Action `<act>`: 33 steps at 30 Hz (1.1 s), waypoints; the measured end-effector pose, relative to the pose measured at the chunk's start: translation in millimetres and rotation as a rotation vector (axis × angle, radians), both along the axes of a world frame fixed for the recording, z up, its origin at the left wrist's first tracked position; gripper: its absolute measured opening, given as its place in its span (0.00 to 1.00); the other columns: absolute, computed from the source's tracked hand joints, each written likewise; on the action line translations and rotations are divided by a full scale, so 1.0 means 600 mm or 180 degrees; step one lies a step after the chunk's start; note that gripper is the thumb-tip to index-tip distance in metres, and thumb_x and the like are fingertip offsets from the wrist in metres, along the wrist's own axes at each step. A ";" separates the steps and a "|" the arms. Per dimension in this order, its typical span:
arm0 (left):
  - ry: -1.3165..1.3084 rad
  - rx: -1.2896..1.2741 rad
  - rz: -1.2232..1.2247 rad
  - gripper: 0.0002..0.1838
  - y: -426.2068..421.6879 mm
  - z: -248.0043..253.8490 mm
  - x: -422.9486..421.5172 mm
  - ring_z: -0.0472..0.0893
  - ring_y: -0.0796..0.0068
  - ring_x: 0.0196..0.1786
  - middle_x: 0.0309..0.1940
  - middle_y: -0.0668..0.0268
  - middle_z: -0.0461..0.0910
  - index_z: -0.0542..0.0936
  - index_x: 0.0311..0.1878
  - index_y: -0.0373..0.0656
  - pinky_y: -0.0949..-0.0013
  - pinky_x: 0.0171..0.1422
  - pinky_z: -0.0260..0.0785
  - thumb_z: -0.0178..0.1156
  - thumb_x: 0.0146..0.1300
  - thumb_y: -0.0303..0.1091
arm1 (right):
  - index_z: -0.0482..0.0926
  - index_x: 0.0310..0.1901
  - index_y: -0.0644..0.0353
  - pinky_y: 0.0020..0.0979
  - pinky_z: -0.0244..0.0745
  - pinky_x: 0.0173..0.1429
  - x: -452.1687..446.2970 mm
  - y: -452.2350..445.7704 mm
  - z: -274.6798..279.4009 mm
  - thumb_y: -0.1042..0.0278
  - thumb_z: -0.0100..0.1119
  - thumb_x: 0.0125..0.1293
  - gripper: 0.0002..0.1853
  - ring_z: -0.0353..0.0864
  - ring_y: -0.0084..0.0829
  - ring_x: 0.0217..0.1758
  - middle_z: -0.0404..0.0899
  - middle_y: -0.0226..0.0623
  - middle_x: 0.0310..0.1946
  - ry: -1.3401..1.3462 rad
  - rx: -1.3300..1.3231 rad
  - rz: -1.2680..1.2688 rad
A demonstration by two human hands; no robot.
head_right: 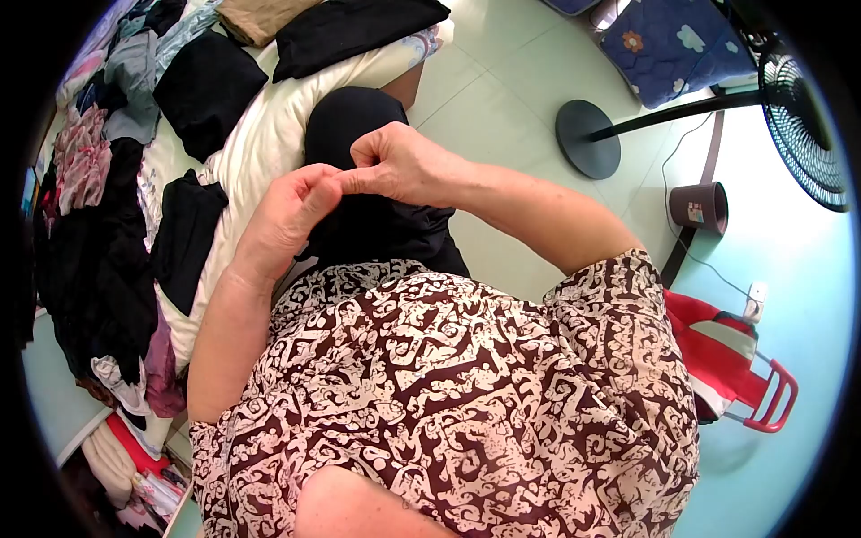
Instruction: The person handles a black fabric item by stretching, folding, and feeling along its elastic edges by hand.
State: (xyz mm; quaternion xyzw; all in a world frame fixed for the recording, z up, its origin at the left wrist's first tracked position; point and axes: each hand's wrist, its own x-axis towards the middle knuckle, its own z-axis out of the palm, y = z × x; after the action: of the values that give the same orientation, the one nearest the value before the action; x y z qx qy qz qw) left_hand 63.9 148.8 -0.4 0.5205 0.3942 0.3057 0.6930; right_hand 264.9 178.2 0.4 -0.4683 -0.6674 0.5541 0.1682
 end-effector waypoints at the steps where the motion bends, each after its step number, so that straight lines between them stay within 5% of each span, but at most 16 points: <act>1: 0.0123 -0.0029 -0.0183 0.21 0.000 0.002 -0.001 0.64 0.90 0.32 0.28 0.81 0.69 0.79 0.37 0.38 0.82 0.37 0.58 0.65 0.63 0.51 | 0.64 0.16 0.57 0.26 0.50 0.21 -0.001 0.001 0.003 0.47 0.67 0.61 0.28 0.53 0.15 0.19 0.56 0.19 0.13 -0.0001 -0.0002 0.0007; 6: -0.0077 0.0045 0.0068 0.16 -0.006 -0.010 0.019 0.66 0.91 0.34 0.28 0.80 0.73 0.81 0.35 0.35 0.82 0.38 0.61 0.67 0.62 0.43 | 0.73 0.19 0.59 0.24 0.50 0.21 -0.013 -0.007 0.015 0.47 0.61 0.65 0.25 0.56 0.13 0.20 0.62 0.18 0.16 0.0030 -0.0345 -0.0124; 13: 0.0119 0.0213 0.0103 0.11 -0.009 -0.007 0.025 0.64 0.90 0.28 0.22 0.81 0.70 0.82 0.32 0.35 0.80 0.32 0.58 0.65 0.63 0.35 | 0.79 0.26 0.63 0.28 0.51 0.17 -0.007 -0.017 0.000 0.37 0.52 0.67 0.31 0.54 0.16 0.17 0.59 0.20 0.13 0.0177 -0.0551 -0.0536; 16: 0.0267 0.0294 0.0100 0.13 -0.009 -0.008 0.021 0.61 0.90 0.25 0.20 0.81 0.66 0.78 0.27 0.37 0.79 0.29 0.54 0.65 0.63 0.35 | 0.81 0.36 0.64 0.29 0.51 0.17 0.002 -0.017 0.033 0.39 0.50 0.69 0.29 0.54 0.17 0.17 0.62 0.22 0.16 -0.0051 -0.0528 -0.0576; 18: 0.0259 0.0351 0.0122 0.14 -0.013 -0.010 0.021 0.60 0.90 0.25 0.19 0.81 0.64 0.76 0.25 0.38 0.79 0.28 0.53 0.65 0.63 0.34 | 0.81 0.43 0.64 0.26 0.61 0.25 0.011 -0.013 0.049 0.43 0.49 0.71 0.27 0.62 0.18 0.22 0.68 0.24 0.21 -0.0654 -0.0843 -0.0226; 24: 0.0025 0.0498 0.0247 0.18 -0.016 -0.014 0.010 0.58 0.90 0.25 0.19 0.82 0.62 0.71 0.20 0.42 0.80 0.28 0.51 0.69 0.59 0.33 | 0.81 0.44 0.62 0.22 0.65 0.44 0.036 -0.009 0.030 0.54 0.55 0.70 0.17 0.69 0.16 0.38 0.75 0.24 0.31 0.0429 -0.0577 0.0483; 33: -0.0026 0.0499 0.0243 0.16 -0.019 -0.002 0.010 0.60 0.91 0.26 0.20 0.82 0.65 0.73 0.22 0.42 0.82 0.28 0.51 0.69 0.59 0.32 | 0.81 0.38 0.61 0.19 0.65 0.41 0.016 -0.005 0.015 0.64 0.63 0.64 0.09 0.71 0.13 0.35 0.78 0.21 0.30 0.0797 -0.0895 0.0517</act>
State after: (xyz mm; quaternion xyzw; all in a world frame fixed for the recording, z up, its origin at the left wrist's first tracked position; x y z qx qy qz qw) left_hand 70.0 137.5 -1.6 0.5564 0.3858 0.3640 0.6396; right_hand 274.5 175.2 9.1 -0.3593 -0.5929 0.7074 0.1376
